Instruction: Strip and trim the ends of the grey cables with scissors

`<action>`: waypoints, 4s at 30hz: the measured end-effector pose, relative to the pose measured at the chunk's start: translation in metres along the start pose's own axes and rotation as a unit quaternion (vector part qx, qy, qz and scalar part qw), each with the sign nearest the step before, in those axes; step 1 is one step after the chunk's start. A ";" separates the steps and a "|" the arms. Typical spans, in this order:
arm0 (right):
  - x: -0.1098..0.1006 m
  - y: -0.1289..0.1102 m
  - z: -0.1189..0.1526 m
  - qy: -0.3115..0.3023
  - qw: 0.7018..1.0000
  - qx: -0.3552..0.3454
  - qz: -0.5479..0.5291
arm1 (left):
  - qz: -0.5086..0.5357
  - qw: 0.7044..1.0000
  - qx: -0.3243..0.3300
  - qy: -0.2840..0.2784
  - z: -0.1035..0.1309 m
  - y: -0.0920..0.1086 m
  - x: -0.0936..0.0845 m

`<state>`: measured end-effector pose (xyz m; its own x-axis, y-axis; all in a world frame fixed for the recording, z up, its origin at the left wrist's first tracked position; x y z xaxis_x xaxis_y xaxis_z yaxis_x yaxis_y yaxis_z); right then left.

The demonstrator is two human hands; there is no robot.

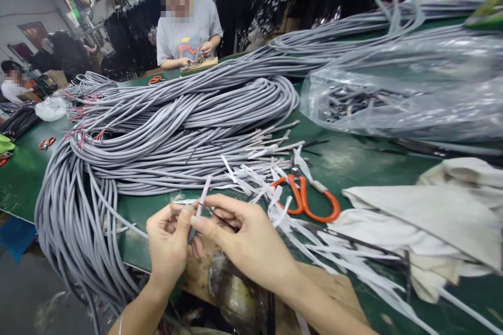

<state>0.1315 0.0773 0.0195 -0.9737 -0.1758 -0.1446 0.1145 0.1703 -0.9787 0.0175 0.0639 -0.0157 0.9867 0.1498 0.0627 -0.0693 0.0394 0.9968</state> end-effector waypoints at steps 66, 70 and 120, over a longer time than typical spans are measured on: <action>-0.004 -0.016 0.004 -0.016 0.984 -0.152 0.090 | 0.116 0.975 0.185 0.043 -0.007 0.070 -0.089; 0.000 -0.023 0.006 -0.031 0.985 -0.156 0.073 | -0.119 0.988 0.101 -0.016 0.010 0.046 -0.041; -0.036 -0.002 0.007 0.111 0.988 -0.105 -0.020 | -0.101 0.994 0.029 0.005 -0.007 0.025 0.007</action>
<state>0.1676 0.0765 0.0258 -0.9985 0.0264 -0.0477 0.0541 0.3685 -0.9280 0.0221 0.0725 0.0094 0.9779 0.1554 -0.1402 0.1400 0.0122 0.9901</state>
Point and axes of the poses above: each hand's wrist, its own z-axis away from the middle knuckle, its own x-axis out of the palm, y = z × x, the point moved 8 cm from there along -z, towards the middle knuckle, and after that the axes turned 7 degrees about -z, right-handed, at the moved point
